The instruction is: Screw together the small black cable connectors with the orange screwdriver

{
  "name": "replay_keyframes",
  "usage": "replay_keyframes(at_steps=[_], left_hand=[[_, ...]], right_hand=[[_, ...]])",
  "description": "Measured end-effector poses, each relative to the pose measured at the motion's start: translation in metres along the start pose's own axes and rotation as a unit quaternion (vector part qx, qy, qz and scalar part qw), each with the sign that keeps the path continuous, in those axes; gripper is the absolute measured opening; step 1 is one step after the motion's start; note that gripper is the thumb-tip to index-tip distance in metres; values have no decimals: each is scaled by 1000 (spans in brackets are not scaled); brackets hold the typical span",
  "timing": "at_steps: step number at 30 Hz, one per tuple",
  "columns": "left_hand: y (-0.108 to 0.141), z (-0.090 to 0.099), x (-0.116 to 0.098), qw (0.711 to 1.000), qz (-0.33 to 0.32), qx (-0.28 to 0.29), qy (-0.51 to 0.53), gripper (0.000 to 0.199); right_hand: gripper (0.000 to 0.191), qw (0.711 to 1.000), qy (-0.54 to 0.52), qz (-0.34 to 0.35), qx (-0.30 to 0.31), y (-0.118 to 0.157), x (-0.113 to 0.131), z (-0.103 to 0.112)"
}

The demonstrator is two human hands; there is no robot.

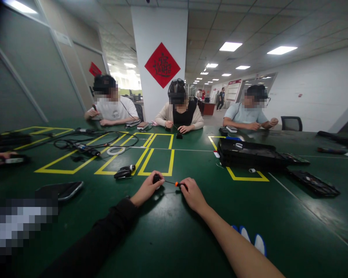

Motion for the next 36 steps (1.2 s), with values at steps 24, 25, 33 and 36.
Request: replay_keyframes(at_steps=[24, 25, 33, 36], left_hand=[[0, 0, 0, 1000, -3, 12, 0, 16], [0, 0, 0, 1000, -1, 10, 0, 16], [0, 0, 1, 1000, -5, 12, 4, 16], [-1, 0, 1, 1000, -5, 10, 4, 15]], right_hand=[[21, 1000, -17, -14, 1, 0, -3, -1], [19, 1000, -12, -5, 4, 0, -2, 0], [20, 1000, -7, -11, -4, 0, -1, -1], [19, 1000, -2, -4, 4, -1, -1, -2]])
Point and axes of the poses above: each hand's wrist, its own y-axis away from the middle knuckle, its own z-axis out of the back of the hand, x = y × z, the point moved 2 cm from there along -y, towards the middle knuckle, and after that the axes turned 2 degrees about x, right-handed, at the moved point
